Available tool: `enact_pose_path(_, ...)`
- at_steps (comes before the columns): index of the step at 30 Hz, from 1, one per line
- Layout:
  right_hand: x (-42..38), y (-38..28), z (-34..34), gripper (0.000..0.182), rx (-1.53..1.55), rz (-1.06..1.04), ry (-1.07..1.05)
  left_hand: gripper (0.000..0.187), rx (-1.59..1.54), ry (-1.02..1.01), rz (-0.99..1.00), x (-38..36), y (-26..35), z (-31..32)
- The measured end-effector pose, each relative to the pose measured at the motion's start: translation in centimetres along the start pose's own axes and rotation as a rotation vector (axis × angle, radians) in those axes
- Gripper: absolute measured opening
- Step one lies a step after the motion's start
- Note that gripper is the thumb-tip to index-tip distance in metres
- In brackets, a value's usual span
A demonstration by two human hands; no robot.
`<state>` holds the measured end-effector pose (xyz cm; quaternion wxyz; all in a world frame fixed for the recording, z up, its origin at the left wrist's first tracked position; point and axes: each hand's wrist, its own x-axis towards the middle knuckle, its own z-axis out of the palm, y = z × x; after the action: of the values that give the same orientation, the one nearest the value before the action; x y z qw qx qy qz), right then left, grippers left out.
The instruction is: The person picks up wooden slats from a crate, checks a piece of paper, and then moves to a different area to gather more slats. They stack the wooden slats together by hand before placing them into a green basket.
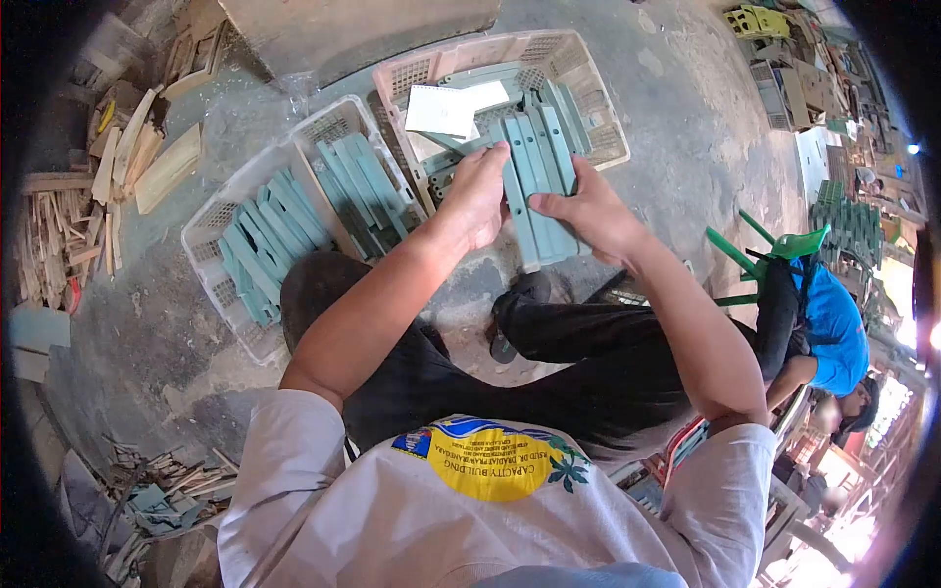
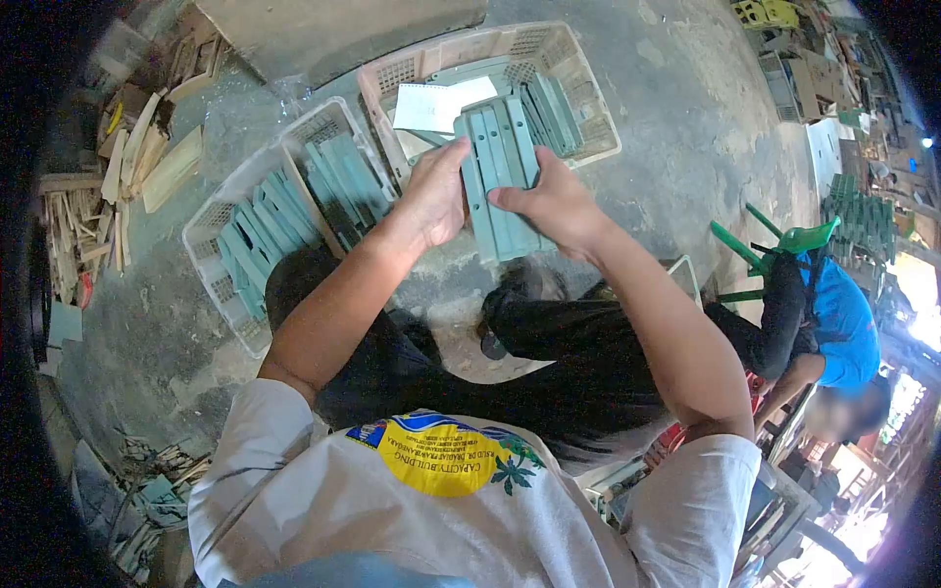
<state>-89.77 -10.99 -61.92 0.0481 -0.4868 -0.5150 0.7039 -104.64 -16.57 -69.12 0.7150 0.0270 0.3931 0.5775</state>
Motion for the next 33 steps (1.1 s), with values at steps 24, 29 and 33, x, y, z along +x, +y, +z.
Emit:
enact_pose_path(24, -1.0, -0.3, 2.8, 0.058, -0.595, -0.376, 0.190, 0.058, -0.365, -0.515, 0.014, 2.2, -1.3, -2.9)
enact_pose_path(29, -0.7, 3.0, 2.8, 0.067, -0.216, -0.314, -0.037, 0.076, -0.165, -0.167, 0.140, 0.7, -2.9, -2.0)
enact_pose_path(33, -0.2, 5.5, 3.4, 0.080, -0.335, -0.322, -0.016, 0.083, -0.097, 0.004, 0.093, -0.1, -4.3, -1.9)
